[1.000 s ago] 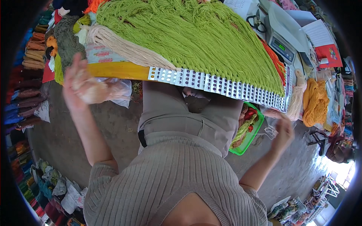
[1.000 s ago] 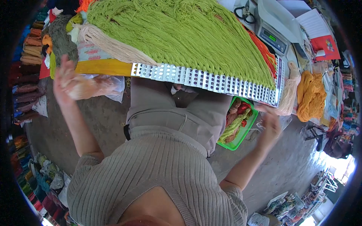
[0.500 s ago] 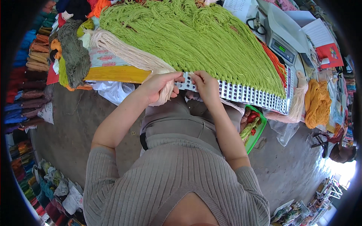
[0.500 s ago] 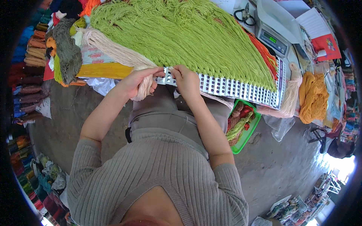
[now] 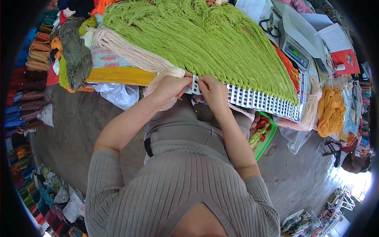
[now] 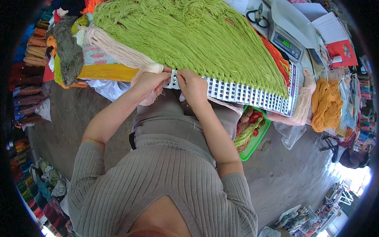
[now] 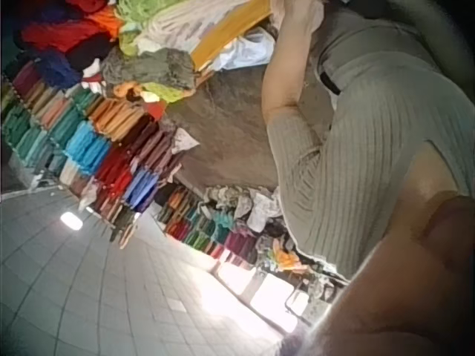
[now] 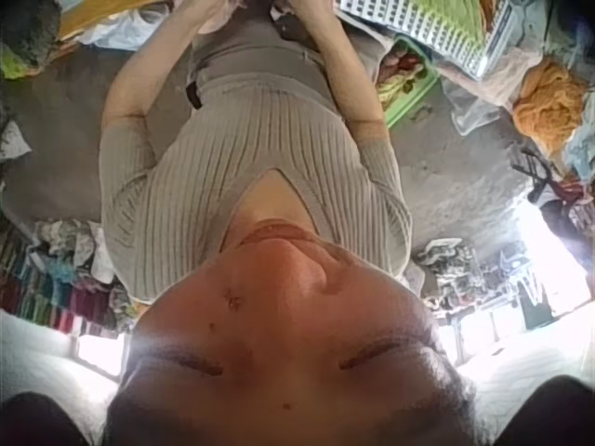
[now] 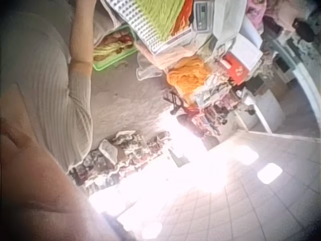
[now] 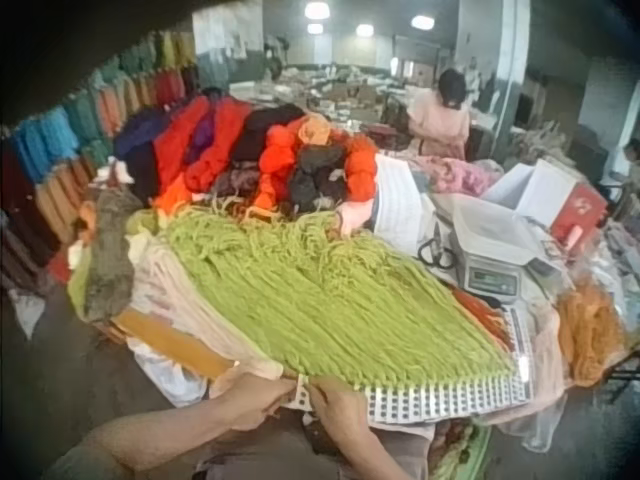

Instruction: Sorting and attaching bunches of colored yarn to a sample board at a factory workstation.

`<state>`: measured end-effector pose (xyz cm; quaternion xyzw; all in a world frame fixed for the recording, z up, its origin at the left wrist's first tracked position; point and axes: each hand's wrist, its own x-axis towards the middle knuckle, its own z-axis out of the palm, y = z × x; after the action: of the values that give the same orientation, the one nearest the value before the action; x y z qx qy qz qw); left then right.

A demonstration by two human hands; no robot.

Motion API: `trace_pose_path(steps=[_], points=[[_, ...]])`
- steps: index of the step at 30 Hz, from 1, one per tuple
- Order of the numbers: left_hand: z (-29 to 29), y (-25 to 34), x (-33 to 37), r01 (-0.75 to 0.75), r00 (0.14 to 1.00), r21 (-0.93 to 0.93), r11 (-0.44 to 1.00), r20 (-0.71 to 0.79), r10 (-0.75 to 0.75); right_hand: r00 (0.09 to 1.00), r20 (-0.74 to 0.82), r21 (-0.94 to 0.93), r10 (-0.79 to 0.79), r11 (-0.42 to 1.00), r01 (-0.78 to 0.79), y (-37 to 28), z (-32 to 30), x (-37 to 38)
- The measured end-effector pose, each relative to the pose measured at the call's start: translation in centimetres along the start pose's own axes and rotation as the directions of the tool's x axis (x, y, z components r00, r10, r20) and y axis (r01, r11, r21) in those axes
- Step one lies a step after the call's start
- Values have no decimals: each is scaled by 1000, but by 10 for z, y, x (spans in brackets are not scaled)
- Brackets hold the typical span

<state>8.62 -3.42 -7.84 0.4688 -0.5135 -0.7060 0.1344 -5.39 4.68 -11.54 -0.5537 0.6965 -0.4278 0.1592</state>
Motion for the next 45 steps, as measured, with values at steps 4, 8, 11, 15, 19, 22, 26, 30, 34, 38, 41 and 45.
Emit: trace_pose_path(steps=[4, 8, 11, 15, 19, 22, 26, 30, 34, 38, 41, 45], points=[[-4, 1, 9, 0, 996, -38, 999, 84, 3, 985, 149, 38, 85, 995, -91, -3, -8, 9], [-7, -2, 17, 17, 991, 6, 1000, 133, -17, 832, 461, 163, 307, 893, -420, 0, -13, 27], [-2, -5, 13, 55, 996, 312, 948, -78, -32, 903, 354, 33, 242, 962, -271, -1, -14, 18], [-25, -8, 2, -323, 854, 575, 751, -164, 493, 951, 264, -103, 159, 985, -136, -6, -10, 13], [-29, -12, 9, -33, 993, -25, 999, -111, 30, 960, 235, -86, 152, 987, -136, -5, -9, 10], [-25, -7, 5, 62, 985, 119, 991, -166, -42, 960, 232, -108, 155, 985, -133, -10, -7, 11], [-48, 1, 4, -14, 1000, -127, 992, 16, 16, 964, 194, -202, 182, 969, -142, -10, -3, 8], [-79, 41, -23, 2, 958, -682, 732, 210, 193, 979, 139, -295, 148, 950, -102, -12, 2, 4], [-55, 40, -11, 122, 939, -374, 919, 343, 15, 985, 72, 63, 154, 985, -158, -1, 3, 3], [-7, 18, -2, 31, 961, 249, 968, 258, -97, 941, 158, 485, 300, 806, -338, 11, 2, 6], [-11, 5, 5, -511, 853, 535, 673, 214, 477, 951, 147, 174, 273, 939, -297, -3, 2, 7], [-1, 5, -15, -359, 908, 86, 929, -200, 369, 986, 25, -116, 167, 980, -163, -21, 5, 4]])
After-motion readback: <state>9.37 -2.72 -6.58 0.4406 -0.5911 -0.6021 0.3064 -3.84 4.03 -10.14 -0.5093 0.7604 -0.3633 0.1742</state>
